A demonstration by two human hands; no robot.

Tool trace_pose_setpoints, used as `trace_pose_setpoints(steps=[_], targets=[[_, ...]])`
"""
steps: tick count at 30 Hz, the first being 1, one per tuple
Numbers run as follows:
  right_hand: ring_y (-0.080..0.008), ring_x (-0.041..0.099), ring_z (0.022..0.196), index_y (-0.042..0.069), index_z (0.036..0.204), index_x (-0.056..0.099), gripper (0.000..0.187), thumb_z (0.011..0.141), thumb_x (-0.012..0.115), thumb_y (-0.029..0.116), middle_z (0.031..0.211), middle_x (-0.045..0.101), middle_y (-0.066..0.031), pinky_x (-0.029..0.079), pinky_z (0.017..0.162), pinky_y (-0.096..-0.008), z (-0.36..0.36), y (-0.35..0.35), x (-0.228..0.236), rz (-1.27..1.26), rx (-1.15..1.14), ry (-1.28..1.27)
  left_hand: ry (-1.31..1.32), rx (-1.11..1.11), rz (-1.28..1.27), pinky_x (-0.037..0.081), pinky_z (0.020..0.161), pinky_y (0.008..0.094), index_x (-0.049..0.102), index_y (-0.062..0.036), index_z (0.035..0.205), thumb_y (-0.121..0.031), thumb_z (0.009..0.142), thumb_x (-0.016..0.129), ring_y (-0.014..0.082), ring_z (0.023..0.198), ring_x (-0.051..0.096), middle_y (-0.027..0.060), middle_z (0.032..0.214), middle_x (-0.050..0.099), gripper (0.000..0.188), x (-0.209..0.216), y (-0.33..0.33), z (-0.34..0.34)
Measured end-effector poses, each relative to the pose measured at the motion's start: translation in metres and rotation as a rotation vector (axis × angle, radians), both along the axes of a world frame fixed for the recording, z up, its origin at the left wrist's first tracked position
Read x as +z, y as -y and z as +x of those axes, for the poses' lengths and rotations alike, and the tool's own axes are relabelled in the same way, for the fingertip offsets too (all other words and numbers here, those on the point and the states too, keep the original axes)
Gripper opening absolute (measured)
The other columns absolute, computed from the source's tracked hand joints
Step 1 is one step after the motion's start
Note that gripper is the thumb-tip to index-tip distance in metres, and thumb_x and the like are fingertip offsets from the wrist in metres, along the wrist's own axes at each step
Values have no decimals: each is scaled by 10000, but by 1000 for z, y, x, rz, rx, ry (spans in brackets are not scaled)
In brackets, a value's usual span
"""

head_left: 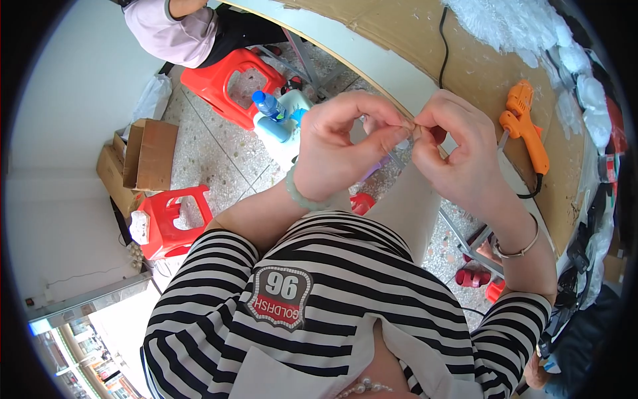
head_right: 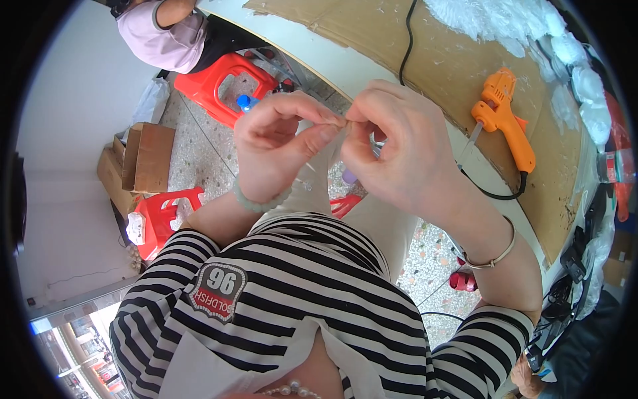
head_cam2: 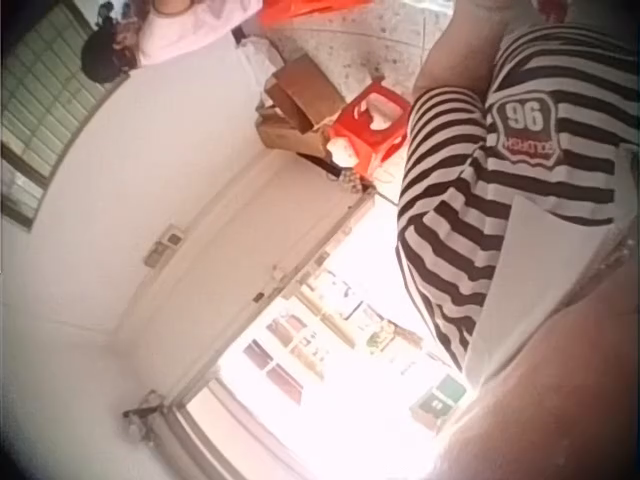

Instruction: Using a hot glue gun to attach white fiberfill stuffing to a cardboard surface to create decorative shapes.

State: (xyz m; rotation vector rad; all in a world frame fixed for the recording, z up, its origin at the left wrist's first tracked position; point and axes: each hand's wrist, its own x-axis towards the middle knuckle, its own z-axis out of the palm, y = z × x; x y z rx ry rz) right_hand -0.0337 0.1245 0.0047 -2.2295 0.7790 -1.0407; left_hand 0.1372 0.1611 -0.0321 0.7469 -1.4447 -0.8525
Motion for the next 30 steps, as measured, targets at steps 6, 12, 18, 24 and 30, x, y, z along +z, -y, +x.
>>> trace_pose_setpoints(steps=[6,12,18,24,30], targets=[[-114,477,598,-30,757,554,46,724,566,-60,700,512,-54,390,551,-232,0,3,-4,44,-2,32,-474,-275,318,467,715,303,562,-27,920,41,793,601,161,730,574,105,829,621,149,-9,11,8],[-108,523,667,3,850,627,98,754,618,-11,771,564,-36,427,607,-229,0,4,-8,169,-72,23,-526,-257,380,459,709,318,568,-42,931,28,802,595,142,661,530,88,808,604,148,-13,12,6],[-113,518,652,1,859,629,95,765,620,8,760,563,-38,425,598,-244,-2,4,-9,181,-13,7,-522,-253,373,455,702,306,570,-36,933,33,805,592,145,661,530,97,831,619,147,-15,13,5],[-118,514,635,-18,807,597,41,766,598,-8,731,539,-44,422,562,-249,-3,5,-14,149,-9,30,-460,-189,374,455,686,284,570,-29,917,35,799,605,148,686,551,105,826,636,138,-15,12,1],[-127,513,622,-29,734,536,29,722,561,-36,704,506,-55,420,554,-250,-2,5,-12,136,3,40,-457,-187,373,458,681,276,573,-30,918,31,798,613,146,698,561,101,828,641,140,-12,8,-3]])
